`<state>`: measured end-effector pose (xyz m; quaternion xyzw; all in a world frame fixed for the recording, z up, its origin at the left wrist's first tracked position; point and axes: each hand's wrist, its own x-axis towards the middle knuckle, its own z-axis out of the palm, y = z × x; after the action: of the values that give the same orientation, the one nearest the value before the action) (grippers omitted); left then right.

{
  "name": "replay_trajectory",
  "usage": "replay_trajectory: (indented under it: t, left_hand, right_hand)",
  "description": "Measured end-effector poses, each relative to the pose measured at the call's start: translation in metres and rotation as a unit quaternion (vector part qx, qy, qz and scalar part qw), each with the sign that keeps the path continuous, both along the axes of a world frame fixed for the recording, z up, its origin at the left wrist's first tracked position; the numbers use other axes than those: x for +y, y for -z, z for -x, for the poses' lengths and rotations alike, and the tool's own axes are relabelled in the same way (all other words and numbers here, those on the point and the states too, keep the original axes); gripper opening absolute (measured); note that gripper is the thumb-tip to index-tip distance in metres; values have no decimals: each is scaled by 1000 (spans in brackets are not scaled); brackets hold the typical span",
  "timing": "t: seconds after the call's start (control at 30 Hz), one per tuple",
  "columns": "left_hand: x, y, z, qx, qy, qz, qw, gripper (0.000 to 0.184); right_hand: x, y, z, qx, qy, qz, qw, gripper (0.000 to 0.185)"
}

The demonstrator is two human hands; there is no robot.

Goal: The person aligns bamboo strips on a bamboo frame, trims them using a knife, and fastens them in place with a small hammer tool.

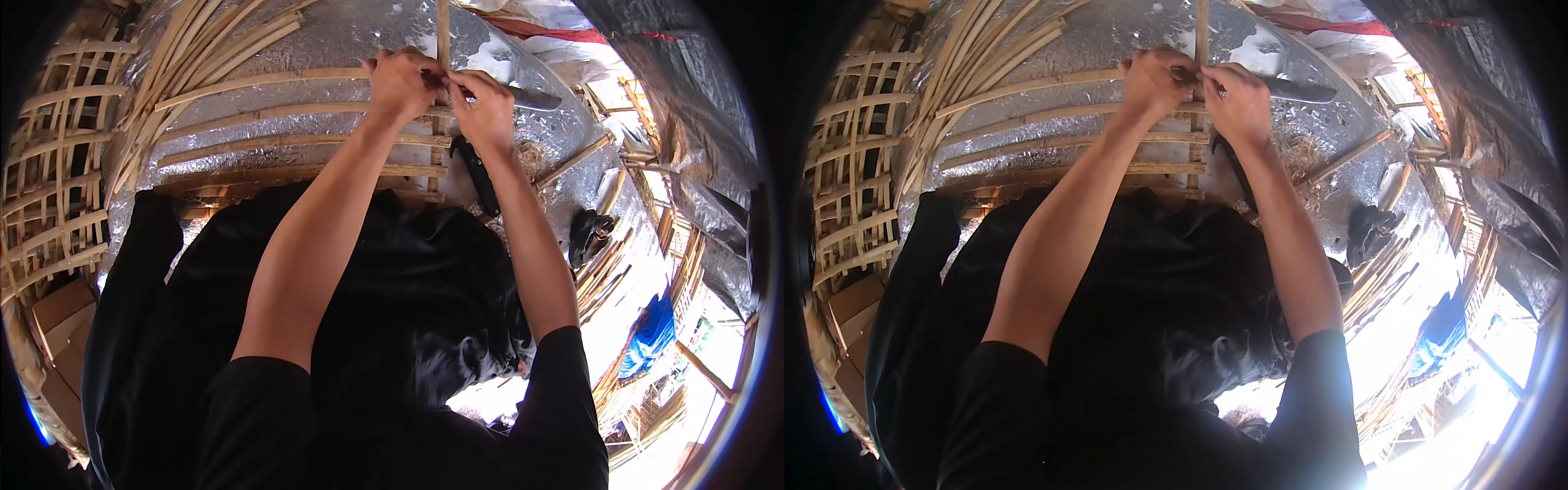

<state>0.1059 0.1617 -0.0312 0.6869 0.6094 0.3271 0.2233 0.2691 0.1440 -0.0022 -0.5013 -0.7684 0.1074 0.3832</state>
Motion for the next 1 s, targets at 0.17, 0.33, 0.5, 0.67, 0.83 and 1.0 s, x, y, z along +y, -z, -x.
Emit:
replay_trajectory:
  t: [0.17, 0.33, 0.5, 0.67, 0.83, 1.0]
  left_hand:
    - [-3, 0, -6, 5, -19, 9, 1000, 11]
    - [0, 0, -6, 33, -16, 11, 999, 19]
    - [-1, 2, -6, 37, -1, 9, 999, 25]
    - [-2, -2, -7, 60, -12, 6, 998, 22]
    - [-3, 1, -8, 38, -11, 4, 999, 21]
    - [-2, -4, -6, 34, -4, 27, 999, 20]
  right_hand:
    - [-8, -6, 1, -13, 16, 33, 999, 23]
    - [-59, -16, -34, -90, 134, 144, 976, 36]
    - [-122, -4, -50, -188, 154, 325, 914, 41]
    - [-115, -12, -47, -56, 178, 344, 920, 45]
    - [-93, -53, -15, -13, 127, 224, 966, 43]
    - [-74, -68, 13, 0, 110, 77, 991, 40]
